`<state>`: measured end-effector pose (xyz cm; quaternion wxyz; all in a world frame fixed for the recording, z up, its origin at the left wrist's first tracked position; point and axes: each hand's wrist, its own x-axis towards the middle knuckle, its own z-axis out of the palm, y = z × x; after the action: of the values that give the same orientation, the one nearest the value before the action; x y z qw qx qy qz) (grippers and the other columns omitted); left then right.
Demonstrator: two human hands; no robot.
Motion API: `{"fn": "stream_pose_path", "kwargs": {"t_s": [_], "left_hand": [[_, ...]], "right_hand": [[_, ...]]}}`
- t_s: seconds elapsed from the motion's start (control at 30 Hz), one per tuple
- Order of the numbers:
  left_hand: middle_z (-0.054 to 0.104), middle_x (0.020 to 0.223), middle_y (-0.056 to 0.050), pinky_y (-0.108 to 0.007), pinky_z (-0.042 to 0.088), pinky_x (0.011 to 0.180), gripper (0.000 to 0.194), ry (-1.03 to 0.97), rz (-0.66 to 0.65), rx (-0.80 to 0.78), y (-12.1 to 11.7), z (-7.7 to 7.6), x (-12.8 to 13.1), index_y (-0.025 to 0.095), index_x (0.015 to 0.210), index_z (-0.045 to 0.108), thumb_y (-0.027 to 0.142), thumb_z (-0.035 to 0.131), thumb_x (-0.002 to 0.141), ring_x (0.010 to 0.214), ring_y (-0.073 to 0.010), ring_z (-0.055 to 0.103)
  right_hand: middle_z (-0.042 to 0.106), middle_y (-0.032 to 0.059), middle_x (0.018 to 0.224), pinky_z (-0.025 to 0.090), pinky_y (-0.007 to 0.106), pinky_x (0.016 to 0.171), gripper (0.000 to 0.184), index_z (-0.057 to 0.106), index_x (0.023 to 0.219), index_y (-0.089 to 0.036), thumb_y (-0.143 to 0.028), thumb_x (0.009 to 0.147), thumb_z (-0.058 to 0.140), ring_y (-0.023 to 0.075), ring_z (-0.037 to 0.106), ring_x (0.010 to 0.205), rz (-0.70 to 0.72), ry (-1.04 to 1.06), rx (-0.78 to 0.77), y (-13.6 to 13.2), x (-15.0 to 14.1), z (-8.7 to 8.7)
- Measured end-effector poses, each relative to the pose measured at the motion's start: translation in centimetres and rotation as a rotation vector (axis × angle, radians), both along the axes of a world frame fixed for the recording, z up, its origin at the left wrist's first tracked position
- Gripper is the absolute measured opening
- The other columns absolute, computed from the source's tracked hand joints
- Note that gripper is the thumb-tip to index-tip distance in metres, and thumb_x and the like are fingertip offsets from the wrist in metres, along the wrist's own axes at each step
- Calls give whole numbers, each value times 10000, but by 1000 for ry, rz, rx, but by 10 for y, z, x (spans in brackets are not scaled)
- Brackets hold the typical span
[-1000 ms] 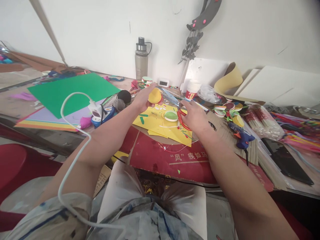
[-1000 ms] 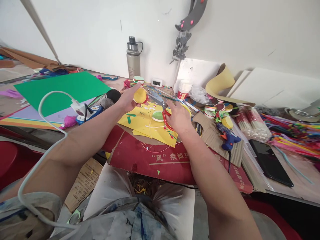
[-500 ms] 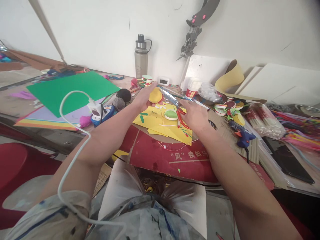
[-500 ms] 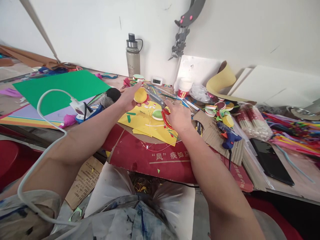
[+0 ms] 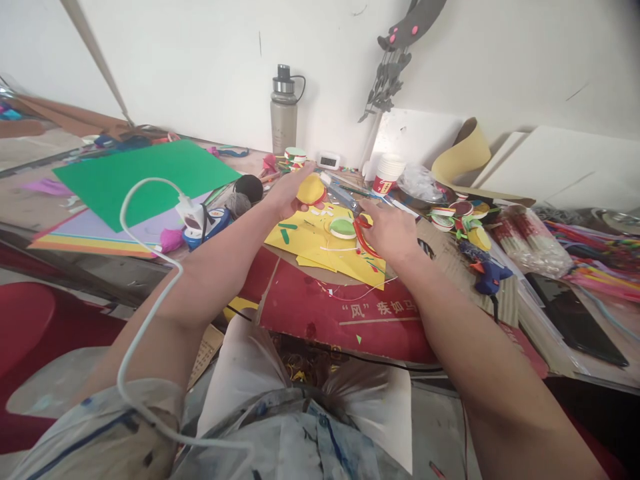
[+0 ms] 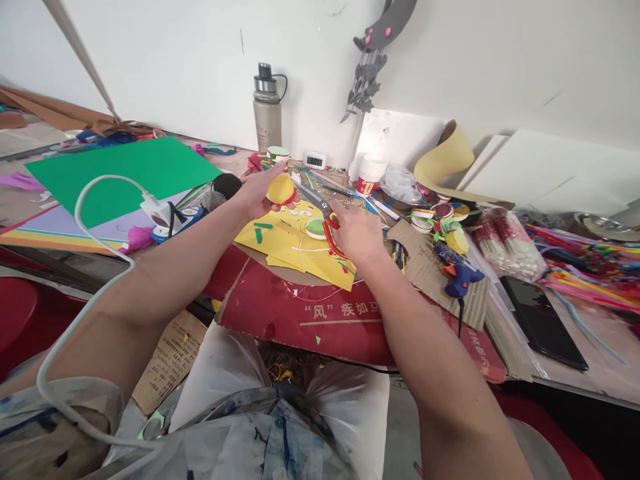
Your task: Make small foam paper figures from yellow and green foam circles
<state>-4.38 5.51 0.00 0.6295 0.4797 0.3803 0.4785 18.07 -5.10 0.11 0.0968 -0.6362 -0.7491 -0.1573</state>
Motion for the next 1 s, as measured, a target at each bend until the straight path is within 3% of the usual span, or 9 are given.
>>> {"fn": "stream_pose_path", "kwargs": {"t_s": [0.17, 0.33, 0.53, 0.63, 0.77, 1.0], "left_hand": [[758, 674, -98, -216, 363, 372, 594, 35, -34, 13, 4, -1, -2, 192, 1018, 720, 780, 655, 962, 526, -196, 728], [765, 685, -99, -216, 401, 383, 609, 24, -61, 4, 1, 2, -3, 168, 1047, 731, 765, 633, 978, 544, -200, 742], [822, 904, -118, -242, 569, 550, 372, -98, -166, 107, -9, 8, -4, 153, 1114, 769, 482, 663, 978, 830, -229, 815], [831, 1044, -128, -282, 631, 686, 330, -138, -225, 164, -14, 9, -2, 147, 1124, 788, 356, 659, 904, 1000, -248, 818], [828, 1106, -136, -309, 640, 784, 380, -141, -235, 179, -20, 10, 1, 140, 1133, 801, 294, 632, 829, 1102, -255, 805], [829, 1187, -125, -337, 654, 908, 369, -169, -314, 239, -24, 4, 8, 173, 1120, 805, 305, 710, 789, 1158, -256, 793]], "right_hand": [[833, 158, 1169, 508, 380, 795, 485, 720, 1474, -246, -231, 1025, 539, 326, 760, 1003, 3, 50, -25, 1, -1, -2], [849, 151, 1163, 558, 404, 862, 447, 763, 1409, -231, -265, 1010, 565, 342, 775, 1058, 22, 254, -19, 6, 1, -12], [824, 140, 1264, 594, 427, 943, 431, 738, 1375, -174, -295, 995, 574, 298, 771, 1068, 186, 608, 79, 16, 10, -13], [820, 109, 1130, 600, 398, 856, 417, 728, 1327, -185, -442, 1039, 568, 255, 743, 943, 213, 761, 85, 17, 9, -13], [743, 37, 905, 559, 354, 703, 539, 693, 1292, -224, -675, 1037, 543, 212, 655, 764, 226, 932, 92, 16, 3, -16], [643, -12, 775, 525, 336, 654, 591, 663, 1273, -231, -744, 1007, 539, 197, 603, 696, 262, 1102, 38, 13, -5, -17]]}}
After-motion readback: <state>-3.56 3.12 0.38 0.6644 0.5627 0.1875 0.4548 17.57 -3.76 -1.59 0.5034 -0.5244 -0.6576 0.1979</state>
